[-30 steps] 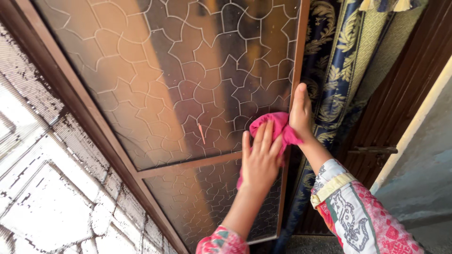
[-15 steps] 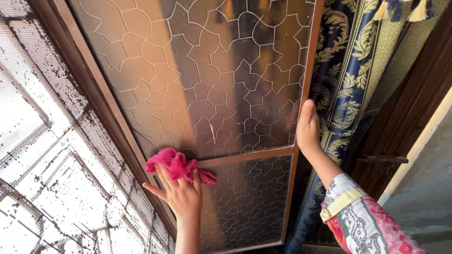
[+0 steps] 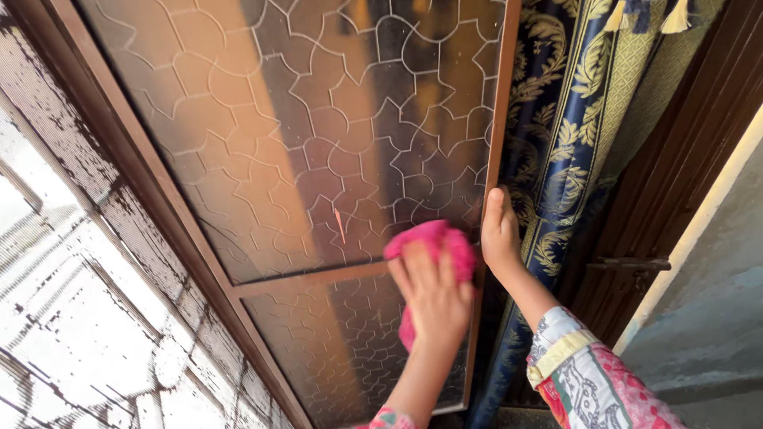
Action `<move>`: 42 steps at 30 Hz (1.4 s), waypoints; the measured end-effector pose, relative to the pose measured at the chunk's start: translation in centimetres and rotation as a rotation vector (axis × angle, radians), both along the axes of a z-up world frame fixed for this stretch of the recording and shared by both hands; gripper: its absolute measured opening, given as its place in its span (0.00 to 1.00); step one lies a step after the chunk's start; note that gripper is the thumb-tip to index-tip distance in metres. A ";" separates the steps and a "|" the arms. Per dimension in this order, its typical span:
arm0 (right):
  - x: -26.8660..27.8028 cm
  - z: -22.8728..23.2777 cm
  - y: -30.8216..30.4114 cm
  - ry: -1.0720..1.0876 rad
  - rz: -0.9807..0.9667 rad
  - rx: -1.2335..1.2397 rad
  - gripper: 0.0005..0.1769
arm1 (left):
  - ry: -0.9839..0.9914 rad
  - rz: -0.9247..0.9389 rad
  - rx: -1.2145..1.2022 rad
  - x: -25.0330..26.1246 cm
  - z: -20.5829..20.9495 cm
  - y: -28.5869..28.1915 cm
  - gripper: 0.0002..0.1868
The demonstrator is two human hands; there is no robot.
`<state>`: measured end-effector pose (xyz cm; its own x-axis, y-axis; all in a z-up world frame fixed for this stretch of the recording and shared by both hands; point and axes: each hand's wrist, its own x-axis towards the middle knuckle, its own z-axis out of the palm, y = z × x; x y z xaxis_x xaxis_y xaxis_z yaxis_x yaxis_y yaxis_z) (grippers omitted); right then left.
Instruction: The person wipes a window screen and the adjacent wooden frame using a pink cloth. They clean the mesh, the frame edges, and the lower sill area, then return to wipe the screen again.
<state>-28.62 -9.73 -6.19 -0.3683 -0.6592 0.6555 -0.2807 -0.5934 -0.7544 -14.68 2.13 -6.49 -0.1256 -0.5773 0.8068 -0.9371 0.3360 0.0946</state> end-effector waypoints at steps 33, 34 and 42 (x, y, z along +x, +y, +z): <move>-0.1 -7.7 -0.7 -0.176 0.316 -0.156 0.35 | 0.152 0.034 0.108 -4.2 -14.0 -3.3 0.20; -0.7 -8.1 -1.6 -0.197 0.338 -0.122 0.38 | 0.119 0.046 0.097 -4.4 -14.5 -3.2 0.18; -1.9 -12.4 -2.5 -0.221 0.447 0.007 0.50 | 0.039 0.326 0.338 7.6 -13.6 -3.0 0.16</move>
<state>-30.48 -12.22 -18.60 -0.1782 -0.7886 0.5885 0.1668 -0.6136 -0.7718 -7.13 -0.88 -20.06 0.1326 -0.8127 0.5674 -0.9822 -0.0308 0.1853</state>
